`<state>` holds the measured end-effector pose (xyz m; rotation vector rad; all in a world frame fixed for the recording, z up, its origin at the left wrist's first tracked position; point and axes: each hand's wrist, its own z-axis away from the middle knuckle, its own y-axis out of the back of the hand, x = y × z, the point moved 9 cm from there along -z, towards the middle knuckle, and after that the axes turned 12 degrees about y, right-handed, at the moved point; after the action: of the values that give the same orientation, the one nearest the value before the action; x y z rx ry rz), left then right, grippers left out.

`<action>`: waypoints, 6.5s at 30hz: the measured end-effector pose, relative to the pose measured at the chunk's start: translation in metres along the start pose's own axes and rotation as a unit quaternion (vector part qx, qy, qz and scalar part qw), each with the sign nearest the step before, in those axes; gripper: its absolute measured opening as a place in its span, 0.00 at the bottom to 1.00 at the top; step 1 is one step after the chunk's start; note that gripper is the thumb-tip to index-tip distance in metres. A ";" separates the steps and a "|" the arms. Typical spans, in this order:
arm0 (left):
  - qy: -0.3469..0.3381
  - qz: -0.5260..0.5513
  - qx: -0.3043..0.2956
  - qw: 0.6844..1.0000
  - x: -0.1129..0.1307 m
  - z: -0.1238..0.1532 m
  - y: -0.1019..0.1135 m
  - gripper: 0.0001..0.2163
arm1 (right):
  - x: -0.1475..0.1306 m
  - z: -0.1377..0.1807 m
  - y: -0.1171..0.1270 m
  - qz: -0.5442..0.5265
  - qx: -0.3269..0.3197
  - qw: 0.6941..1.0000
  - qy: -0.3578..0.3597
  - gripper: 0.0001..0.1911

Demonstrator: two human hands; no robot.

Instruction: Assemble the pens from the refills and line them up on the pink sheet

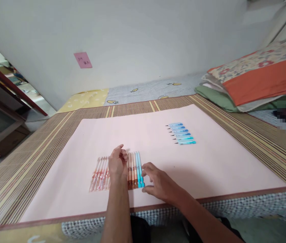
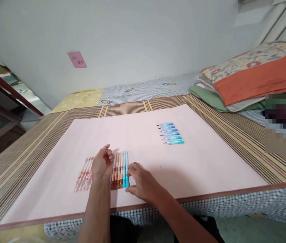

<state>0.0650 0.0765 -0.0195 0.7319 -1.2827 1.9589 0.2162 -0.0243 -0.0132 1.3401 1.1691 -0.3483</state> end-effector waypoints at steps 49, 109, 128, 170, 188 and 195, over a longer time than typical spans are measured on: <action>0.018 -0.039 -0.020 0.999 -0.015 0.003 -0.020 0.15 | 0.124 0.064 0.180 0.394 0.223 0.873 -0.182 0.22; 0.289 0.134 -0.282 0.905 -0.090 0.045 -0.092 0.06 | 0.137 0.105 0.197 0.249 0.245 0.915 -0.202 0.12; 0.224 0.066 -0.368 0.900 -0.074 0.066 -0.108 0.08 | 0.092 0.093 0.206 -0.035 0.446 0.891 -0.071 0.09; 0.113 -0.257 -0.365 0.888 -0.089 0.078 -0.121 0.12 | 0.004 0.050 0.160 -0.025 0.346 0.938 -0.001 0.12; 0.233 -0.171 -0.461 0.839 -0.113 0.092 -0.124 0.15 | 0.029 0.039 0.144 -0.114 0.389 0.914 -0.020 0.14; 0.209 -0.175 -0.460 0.845 -0.112 0.091 -0.124 0.12 | 0.030 0.036 0.137 -0.140 0.390 0.910 -0.012 0.14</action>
<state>0.2395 0.0021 -0.0034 0.0266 -1.4593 0.9287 0.3522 -0.0056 0.0325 1.8326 1.2555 -1.1283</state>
